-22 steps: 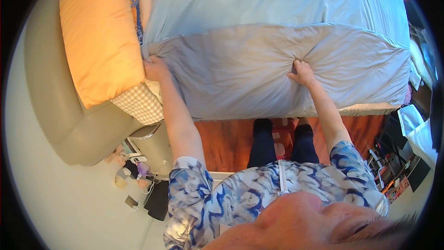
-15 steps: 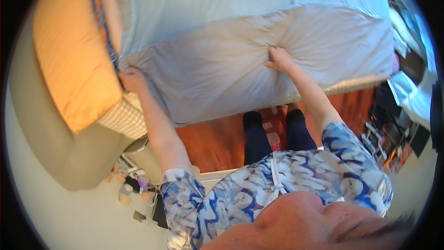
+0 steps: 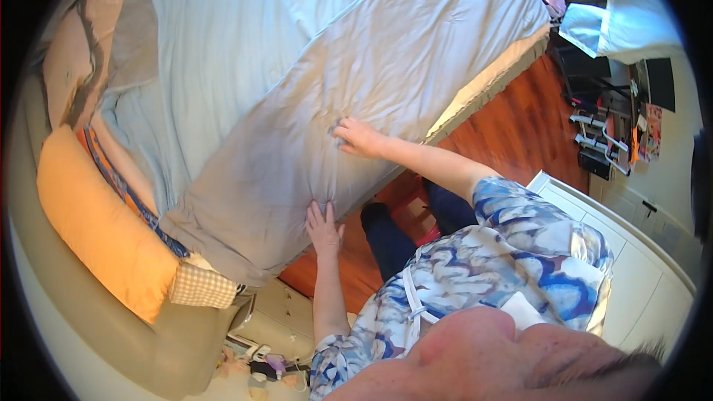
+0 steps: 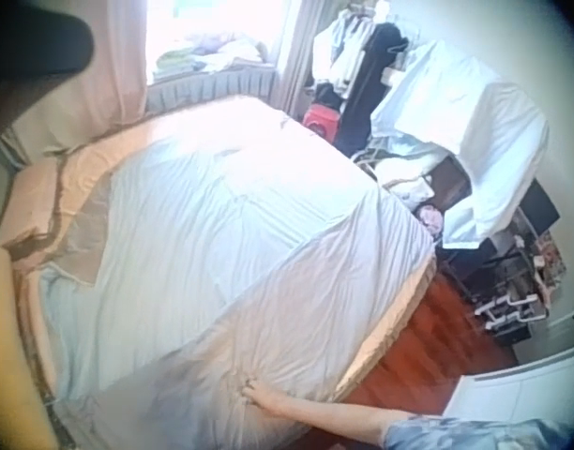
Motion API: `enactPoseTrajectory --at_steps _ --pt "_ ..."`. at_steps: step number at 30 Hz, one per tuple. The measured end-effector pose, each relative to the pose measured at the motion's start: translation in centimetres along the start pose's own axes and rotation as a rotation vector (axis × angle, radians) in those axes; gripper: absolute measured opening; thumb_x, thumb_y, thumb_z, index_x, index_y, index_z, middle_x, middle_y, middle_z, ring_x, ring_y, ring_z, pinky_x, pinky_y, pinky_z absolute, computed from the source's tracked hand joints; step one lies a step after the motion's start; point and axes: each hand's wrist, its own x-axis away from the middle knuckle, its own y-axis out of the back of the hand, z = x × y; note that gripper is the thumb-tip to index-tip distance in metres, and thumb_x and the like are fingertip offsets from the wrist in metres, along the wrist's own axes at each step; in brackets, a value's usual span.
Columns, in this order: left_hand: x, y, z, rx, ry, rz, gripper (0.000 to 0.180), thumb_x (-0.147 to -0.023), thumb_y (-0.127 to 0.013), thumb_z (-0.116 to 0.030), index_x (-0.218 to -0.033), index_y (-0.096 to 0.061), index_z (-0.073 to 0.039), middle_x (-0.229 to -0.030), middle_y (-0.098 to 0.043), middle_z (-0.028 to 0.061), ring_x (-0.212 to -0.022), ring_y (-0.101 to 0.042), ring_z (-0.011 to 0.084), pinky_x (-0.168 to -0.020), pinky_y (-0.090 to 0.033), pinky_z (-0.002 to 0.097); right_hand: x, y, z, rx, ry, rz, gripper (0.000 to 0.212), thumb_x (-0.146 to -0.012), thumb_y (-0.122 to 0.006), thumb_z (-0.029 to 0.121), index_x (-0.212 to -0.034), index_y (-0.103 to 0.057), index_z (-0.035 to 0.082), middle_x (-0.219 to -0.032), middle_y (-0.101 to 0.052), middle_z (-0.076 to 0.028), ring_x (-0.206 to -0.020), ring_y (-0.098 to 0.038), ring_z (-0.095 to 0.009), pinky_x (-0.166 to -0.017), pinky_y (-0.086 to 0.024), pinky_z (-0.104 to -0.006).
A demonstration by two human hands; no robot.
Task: The person folds an orange blanket on the bed, sets it aside, and unfolds and arranges a grey and blue duvet over the mattress by hand.
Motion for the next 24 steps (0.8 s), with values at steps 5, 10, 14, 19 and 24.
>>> enactPoseTrajectory --at_steps 5,10,14,19,24 --pt "-2.9 2.1 -6.1 0.014 0.071 0.072 0.057 -0.072 -0.068 -0.022 -0.125 -0.048 -0.014 -0.137 -0.032 0.0178 -0.123 -0.034 0.0354 -0.096 -0.035 0.0469 13.3 9.0 -10.4 -0.276 -0.329 -0.383 0.021 -0.080 -0.059 0.020 -0.092 -0.056 0.003 -0.091 -0.057 -0.017 -0.088 -0.055 -0.034 -0.075 -0.044 -0.0399" --pt "-3.7 4.2 -10.3 0.139 0.273 0.075 0.044 -0.074 -0.065 -0.022 -0.114 -0.055 -0.006 -0.115 -0.053 0.0208 -0.104 -0.052 0.0346 -0.086 -0.043 0.0410 22.7 16.4 -19.2 -0.377 -0.719 -0.427 0.020 -0.083 -0.055 0.022 -0.090 -0.057 0.004 -0.080 -0.061 -0.015 -0.077 -0.060 -0.029 -0.069 -0.047 -0.0364" --pt "-1.6 3.7 -15.8 0.581 0.481 -0.014 0.041 -0.079 -0.063 -0.026 -0.110 -0.057 0.000 -0.087 -0.064 0.0159 -0.074 -0.062 0.0240 -0.069 -0.049 0.0355 27.4 22.7 -24.7 -0.409 -0.772 -0.434 0.020 -0.084 -0.054 0.023 -0.090 -0.058 0.004 -0.077 -0.062 -0.013 -0.070 -0.061 -0.024 -0.065 -0.048 -0.0339" --pt "0.9 5.5 -28.7 0.794 0.613 0.088 0.037 -0.083 -0.062 -0.027 -0.106 -0.059 0.002 -0.089 -0.065 0.0119 -0.070 -0.061 0.0172 -0.067 -0.050 0.0295 32.8 26.5 -31.3 -0.412 -0.803 -0.465 0.020 -0.085 -0.051 0.022 -0.090 -0.057 0.003 -0.071 -0.061 -0.010 -0.053 -0.059 -0.018 -0.053 -0.049 -0.0315" --pt "-1.6 7.5 -34.7 0.764 0.446 0.091 0.037 -0.084 -0.062 -0.026 -0.107 -0.059 0.002 -0.092 -0.065 0.0111 -0.076 -0.061 0.0164 -0.070 -0.050 0.0285 35.1 32.3 -35.1 -0.600 -0.963 -0.464 0.023 -0.087 -0.048 0.025 -0.094 -0.055 0.005 -0.072 -0.061 -0.008 -0.047 -0.056 -0.015 -0.040 -0.046 -0.0284"
